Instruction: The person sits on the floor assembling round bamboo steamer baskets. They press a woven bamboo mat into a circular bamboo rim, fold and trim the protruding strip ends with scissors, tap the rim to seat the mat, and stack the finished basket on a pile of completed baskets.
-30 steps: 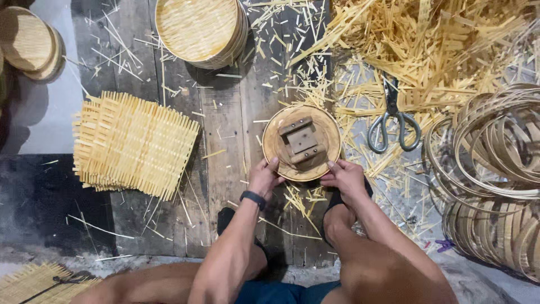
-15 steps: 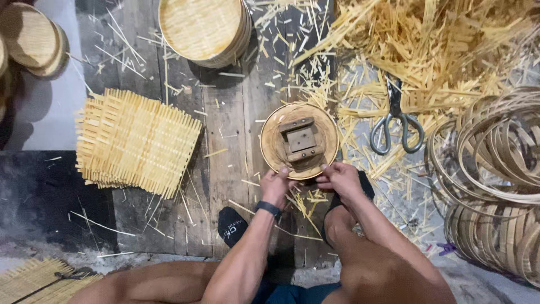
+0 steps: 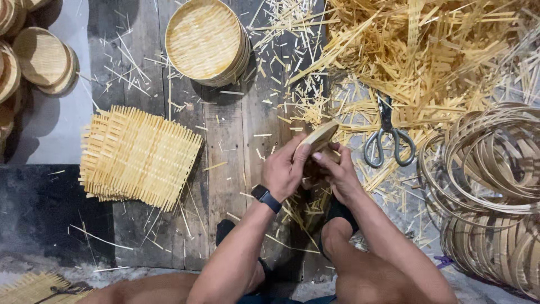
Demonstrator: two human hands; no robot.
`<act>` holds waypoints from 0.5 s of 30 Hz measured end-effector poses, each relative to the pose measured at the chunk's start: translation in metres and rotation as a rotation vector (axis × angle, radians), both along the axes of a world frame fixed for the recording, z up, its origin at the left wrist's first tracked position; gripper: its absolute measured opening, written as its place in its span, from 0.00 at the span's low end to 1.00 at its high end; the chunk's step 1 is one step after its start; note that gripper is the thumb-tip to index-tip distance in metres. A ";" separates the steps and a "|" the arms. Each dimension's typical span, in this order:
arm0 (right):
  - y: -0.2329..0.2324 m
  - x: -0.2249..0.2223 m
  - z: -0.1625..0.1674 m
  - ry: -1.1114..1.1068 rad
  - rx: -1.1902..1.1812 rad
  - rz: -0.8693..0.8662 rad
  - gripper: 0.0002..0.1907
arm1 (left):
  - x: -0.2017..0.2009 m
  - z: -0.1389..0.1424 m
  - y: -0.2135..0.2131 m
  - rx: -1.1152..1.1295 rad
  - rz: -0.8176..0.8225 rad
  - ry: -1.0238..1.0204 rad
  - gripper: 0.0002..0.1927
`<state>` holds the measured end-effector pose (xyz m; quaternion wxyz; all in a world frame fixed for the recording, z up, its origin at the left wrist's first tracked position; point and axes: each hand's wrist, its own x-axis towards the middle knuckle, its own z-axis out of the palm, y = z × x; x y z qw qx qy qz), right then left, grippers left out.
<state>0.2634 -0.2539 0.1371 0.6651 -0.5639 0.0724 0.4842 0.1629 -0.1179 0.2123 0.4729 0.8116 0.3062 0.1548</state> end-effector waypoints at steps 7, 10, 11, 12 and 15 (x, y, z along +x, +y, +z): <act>0.003 -0.010 -0.025 -0.256 -0.031 -0.096 0.38 | 0.012 -0.010 0.016 0.058 0.018 0.049 0.21; 0.007 -0.018 -0.028 -0.381 -0.154 -0.097 0.38 | 0.014 -0.018 0.031 0.003 -0.036 0.038 0.22; 0.009 -0.020 -0.028 -0.404 -0.189 -0.097 0.38 | 0.015 -0.020 0.036 -0.003 -0.042 0.006 0.22; 0.011 -0.022 -0.027 -0.421 -0.200 -0.117 0.37 | 0.016 -0.021 0.040 -0.008 -0.049 -0.025 0.23; 0.016 -0.025 -0.023 -0.486 -0.297 -0.137 0.37 | 0.022 -0.022 0.052 0.023 -0.069 0.061 0.23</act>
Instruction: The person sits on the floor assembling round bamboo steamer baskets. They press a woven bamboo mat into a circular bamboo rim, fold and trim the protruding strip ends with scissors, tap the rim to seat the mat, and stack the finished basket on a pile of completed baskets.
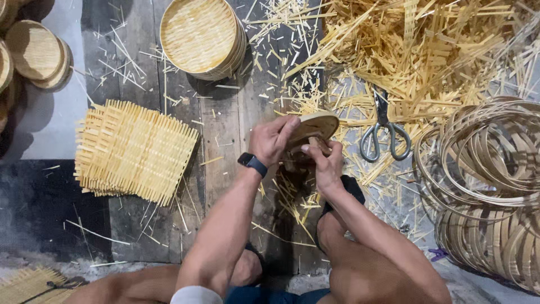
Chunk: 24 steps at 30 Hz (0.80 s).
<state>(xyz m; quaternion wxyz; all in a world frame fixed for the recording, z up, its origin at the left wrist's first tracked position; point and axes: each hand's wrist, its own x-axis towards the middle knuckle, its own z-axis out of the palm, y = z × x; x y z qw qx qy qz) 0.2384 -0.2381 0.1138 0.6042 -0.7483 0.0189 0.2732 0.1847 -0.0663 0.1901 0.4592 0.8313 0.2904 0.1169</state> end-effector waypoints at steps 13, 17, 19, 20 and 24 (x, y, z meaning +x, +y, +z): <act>-0.072 0.020 -0.006 0.563 0.748 -0.011 0.40 | -0.027 -0.060 0.049 -0.136 0.228 -0.083 0.24; -0.096 0.032 -0.014 0.743 0.911 0.009 0.45 | -0.071 -0.069 0.118 0.017 0.475 0.032 0.27; -0.080 0.030 -0.024 0.624 0.867 0.148 0.46 | -0.087 -0.066 0.143 -0.155 0.587 0.139 0.32; -0.068 0.029 -0.029 0.560 0.845 0.218 0.47 | -0.093 -0.063 0.153 -0.221 0.605 0.130 0.33; -0.033 0.022 -0.036 0.540 0.682 0.330 0.46 | -0.100 -0.053 0.163 -0.442 0.618 0.083 0.32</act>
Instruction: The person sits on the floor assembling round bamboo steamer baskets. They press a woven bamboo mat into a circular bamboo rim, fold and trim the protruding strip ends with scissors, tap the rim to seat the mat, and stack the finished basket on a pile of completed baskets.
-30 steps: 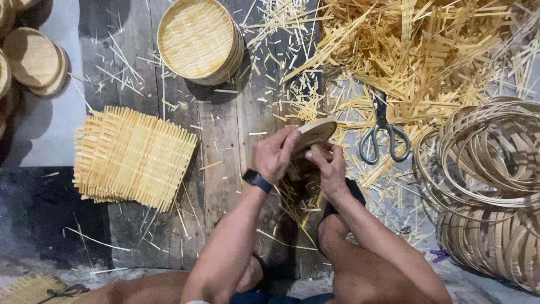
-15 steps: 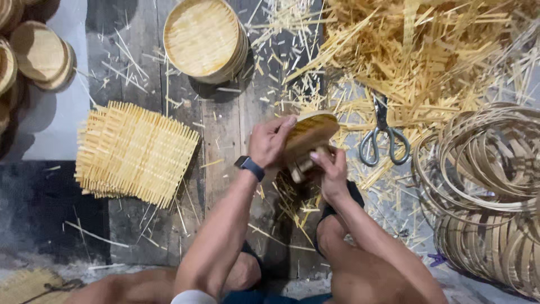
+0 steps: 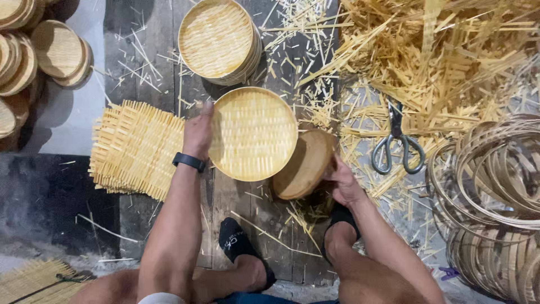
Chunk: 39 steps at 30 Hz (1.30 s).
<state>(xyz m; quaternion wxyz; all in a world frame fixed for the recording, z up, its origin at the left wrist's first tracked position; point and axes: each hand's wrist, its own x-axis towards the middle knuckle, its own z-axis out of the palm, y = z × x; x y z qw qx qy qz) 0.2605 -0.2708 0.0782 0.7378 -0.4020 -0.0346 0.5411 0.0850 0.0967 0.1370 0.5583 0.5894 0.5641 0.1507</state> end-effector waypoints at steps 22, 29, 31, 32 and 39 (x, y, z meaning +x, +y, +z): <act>-0.029 -0.031 -0.046 -0.368 -0.610 -0.056 0.13 | 0.069 -0.068 -0.049 0.204 -0.498 -0.055 0.25; -0.066 -0.046 -0.045 -0.744 -0.636 -0.230 0.11 | 0.082 -0.023 -0.137 0.894 -0.823 0.105 0.19; -0.064 -0.048 -0.046 -0.769 -0.656 -0.218 0.11 | 0.069 -0.016 -0.191 0.979 -1.083 0.060 0.20; -0.063 -0.048 -0.047 -0.788 -0.662 -0.219 0.11 | 0.062 -0.017 -0.213 1.026 -1.140 0.052 0.21; -0.071 -0.043 -0.053 -0.729 -0.687 -0.163 0.11 | 0.012 -0.062 -0.178 1.223 -1.238 0.044 0.29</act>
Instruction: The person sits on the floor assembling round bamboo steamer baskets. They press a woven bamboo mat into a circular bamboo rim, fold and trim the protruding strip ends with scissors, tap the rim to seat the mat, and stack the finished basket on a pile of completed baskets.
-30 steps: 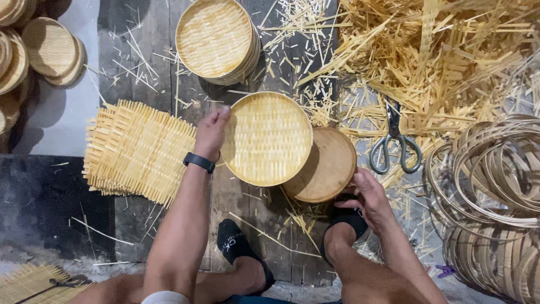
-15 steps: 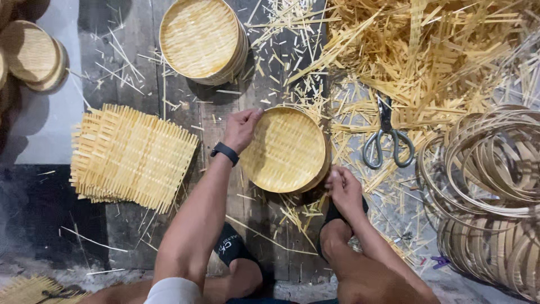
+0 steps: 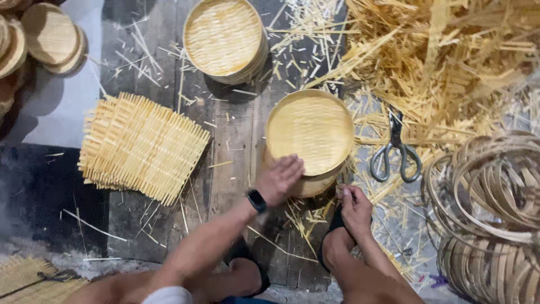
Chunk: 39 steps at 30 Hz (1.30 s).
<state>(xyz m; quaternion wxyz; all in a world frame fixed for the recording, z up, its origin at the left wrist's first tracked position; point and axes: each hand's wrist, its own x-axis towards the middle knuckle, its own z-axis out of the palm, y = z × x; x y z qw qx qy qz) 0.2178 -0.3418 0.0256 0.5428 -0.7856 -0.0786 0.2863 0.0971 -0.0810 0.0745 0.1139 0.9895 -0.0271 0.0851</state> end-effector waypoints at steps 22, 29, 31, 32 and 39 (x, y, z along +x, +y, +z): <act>-0.010 0.010 -0.012 0.095 -0.066 0.042 0.11 | 0.061 -0.006 0.276 -0.024 0.460 -0.191 0.17; -0.010 0.007 -0.014 0.048 -0.052 0.051 0.11 | 0.066 0.003 0.280 -0.134 0.477 -0.062 0.17; -0.009 0.007 -0.013 0.045 -0.058 0.055 0.11 | 0.061 0.007 0.276 -0.075 0.491 -0.131 0.21; -0.008 0.007 -0.013 0.042 -0.062 0.058 0.11 | 0.055 0.010 0.271 -0.047 0.498 -0.166 0.24; -0.006 0.003 -0.011 -0.037 -0.040 0.063 0.11 | -0.072 0.031 0.208 -0.138 1.129 0.550 0.64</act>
